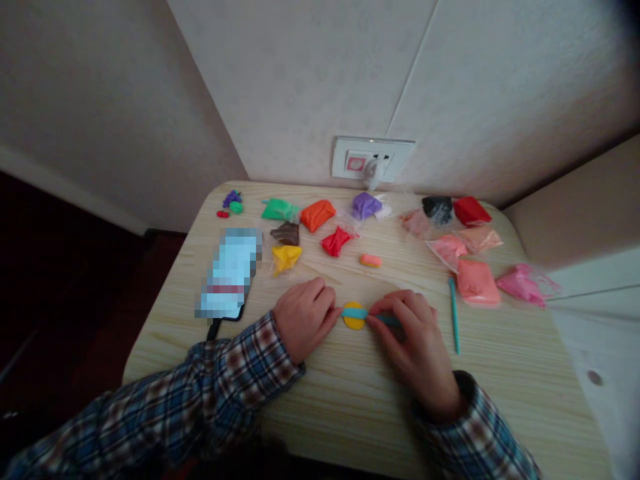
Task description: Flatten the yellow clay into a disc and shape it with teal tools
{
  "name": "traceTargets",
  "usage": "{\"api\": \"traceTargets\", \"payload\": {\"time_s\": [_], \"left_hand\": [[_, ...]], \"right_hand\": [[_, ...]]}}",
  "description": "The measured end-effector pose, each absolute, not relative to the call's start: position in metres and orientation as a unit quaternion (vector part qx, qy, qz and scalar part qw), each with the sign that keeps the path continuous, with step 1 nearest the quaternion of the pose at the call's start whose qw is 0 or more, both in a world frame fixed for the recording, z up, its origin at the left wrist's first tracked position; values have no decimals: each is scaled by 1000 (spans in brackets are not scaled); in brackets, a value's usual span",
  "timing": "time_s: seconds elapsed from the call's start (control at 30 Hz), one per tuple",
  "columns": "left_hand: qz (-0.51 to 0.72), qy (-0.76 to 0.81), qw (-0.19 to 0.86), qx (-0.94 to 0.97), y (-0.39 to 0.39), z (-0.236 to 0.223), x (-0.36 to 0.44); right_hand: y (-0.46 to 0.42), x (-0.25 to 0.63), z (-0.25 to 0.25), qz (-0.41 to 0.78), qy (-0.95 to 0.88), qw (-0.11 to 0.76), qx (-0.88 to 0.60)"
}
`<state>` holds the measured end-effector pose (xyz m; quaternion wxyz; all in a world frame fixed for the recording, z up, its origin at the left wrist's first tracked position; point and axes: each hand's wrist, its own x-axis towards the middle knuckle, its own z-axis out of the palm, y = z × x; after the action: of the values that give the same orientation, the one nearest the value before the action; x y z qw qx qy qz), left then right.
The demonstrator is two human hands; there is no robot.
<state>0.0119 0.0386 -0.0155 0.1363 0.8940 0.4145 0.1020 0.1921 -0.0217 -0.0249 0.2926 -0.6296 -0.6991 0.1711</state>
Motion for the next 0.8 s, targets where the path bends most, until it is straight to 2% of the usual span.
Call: {"api": "traceTargets", "payload": {"time_s": [0.4, 0.67, 0.8], "left_hand": [[114, 408, 131, 896, 39, -18, 11], [96, 413, 129, 896, 36, -14, 12], [98, 408, 121, 900, 37, -15, 12]], "right_hand": [[-21, 192, -26, 165, -700, 283, -635], [-24, 197, -36, 149, -722, 312, -599], [-24, 197, -34, 150, -725, 293, -605]]}}
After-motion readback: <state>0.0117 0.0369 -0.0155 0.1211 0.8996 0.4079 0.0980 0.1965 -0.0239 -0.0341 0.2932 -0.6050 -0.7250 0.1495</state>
